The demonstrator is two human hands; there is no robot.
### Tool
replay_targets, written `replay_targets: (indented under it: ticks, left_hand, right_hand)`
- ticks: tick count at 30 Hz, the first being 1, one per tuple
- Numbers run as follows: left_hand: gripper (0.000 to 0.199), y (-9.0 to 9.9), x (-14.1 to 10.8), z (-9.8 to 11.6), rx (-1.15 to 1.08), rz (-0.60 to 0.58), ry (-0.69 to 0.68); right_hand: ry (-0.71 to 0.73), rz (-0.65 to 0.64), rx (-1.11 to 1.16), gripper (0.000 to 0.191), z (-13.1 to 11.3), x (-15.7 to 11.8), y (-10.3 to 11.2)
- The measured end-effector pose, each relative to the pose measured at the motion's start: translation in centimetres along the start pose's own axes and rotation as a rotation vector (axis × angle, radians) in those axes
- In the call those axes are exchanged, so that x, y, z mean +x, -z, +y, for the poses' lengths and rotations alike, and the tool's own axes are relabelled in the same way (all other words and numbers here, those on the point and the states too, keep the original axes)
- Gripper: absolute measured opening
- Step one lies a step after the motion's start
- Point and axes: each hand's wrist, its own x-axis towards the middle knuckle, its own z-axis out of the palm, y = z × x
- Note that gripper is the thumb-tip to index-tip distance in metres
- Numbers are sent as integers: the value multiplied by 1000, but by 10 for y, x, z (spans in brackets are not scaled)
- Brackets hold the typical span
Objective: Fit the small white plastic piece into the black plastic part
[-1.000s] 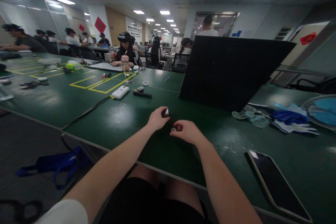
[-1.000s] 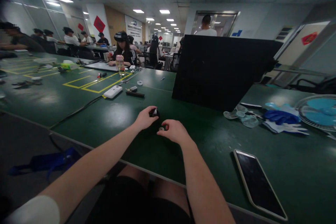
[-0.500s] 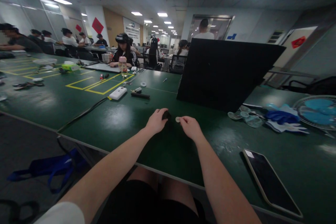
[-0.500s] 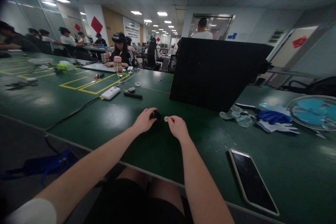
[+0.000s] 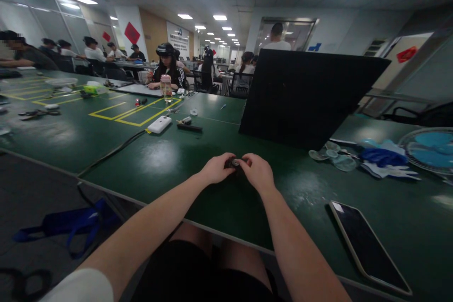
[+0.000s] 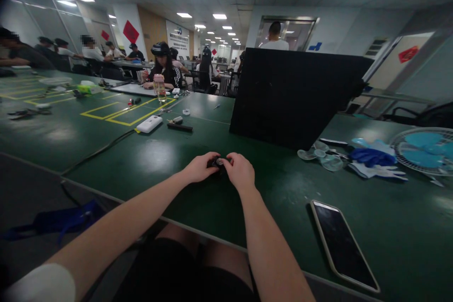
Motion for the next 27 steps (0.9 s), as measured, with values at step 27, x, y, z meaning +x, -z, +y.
replay_targets:
  ticks: [27]
  left_hand:
    - [48,7,-2,7,188,89,184]
  right_hand:
    - [-60,-55,-20,26,4,3,-3]
